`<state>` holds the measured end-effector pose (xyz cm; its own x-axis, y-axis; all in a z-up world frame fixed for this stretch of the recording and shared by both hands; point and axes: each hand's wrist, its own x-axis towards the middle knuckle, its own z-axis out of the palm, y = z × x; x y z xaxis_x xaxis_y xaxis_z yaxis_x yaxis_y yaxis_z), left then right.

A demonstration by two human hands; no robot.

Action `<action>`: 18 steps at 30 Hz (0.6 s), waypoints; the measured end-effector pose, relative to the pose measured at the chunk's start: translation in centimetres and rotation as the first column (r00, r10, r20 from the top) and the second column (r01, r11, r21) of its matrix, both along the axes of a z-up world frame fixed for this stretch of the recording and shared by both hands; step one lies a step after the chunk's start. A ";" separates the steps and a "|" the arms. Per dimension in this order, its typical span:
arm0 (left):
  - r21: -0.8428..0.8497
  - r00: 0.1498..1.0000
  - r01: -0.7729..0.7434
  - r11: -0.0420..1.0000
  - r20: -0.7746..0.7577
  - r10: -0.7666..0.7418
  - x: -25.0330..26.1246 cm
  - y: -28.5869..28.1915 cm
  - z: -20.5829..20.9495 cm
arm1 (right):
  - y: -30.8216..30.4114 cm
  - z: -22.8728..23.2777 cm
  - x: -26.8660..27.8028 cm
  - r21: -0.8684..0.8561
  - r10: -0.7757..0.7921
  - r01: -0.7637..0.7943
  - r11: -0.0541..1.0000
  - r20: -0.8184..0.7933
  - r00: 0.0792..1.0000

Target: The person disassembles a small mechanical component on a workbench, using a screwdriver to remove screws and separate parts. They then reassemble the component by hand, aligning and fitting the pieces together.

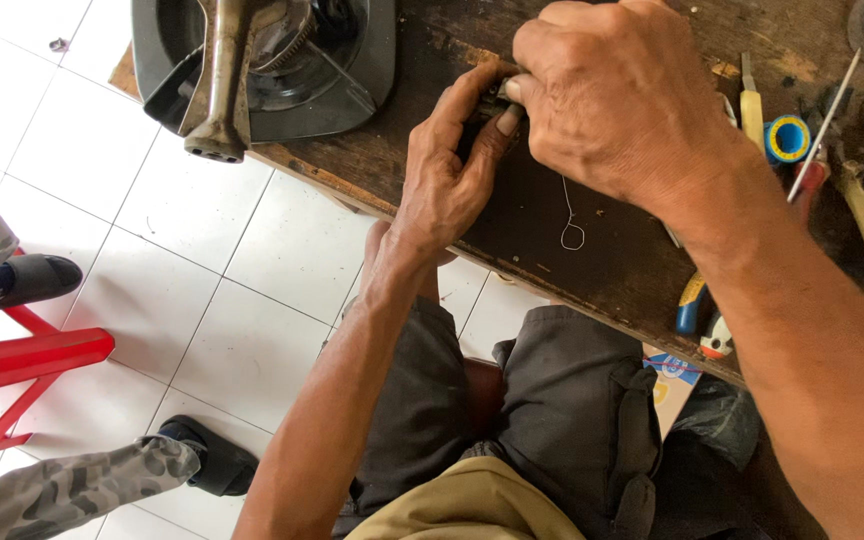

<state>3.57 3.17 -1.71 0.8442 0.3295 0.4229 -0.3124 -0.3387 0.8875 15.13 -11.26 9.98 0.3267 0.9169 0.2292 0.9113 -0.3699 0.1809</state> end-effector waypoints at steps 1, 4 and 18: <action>0.000 1.000 0.001 1.000 0.004 -0.001 -0.2 0.1 0.3 | -0.1 -0.2 -0.2 0.000 -0.001 0.001 1.000 0.004 1.000; -0.029 1.000 0.018 0.999 -0.001 -0.018 -0.5 0.2 1.0 | -0.9 0.4 -0.7 0.038 -0.057 0.057 0.998 -0.003 0.998; -0.122 0.995 0.081 0.989 -0.046 -0.087 -1.2 0.2 2.2 | -3.2 -0.7 -2.3 0.309 0.069 0.181 0.934 -0.652 0.755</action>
<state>2.41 3.41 0.50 0.8903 0.3024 0.3404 -0.2885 -0.2038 0.9355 12.82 -14.49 9.33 0.5575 0.7980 0.2289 0.7352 -0.3465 -0.5825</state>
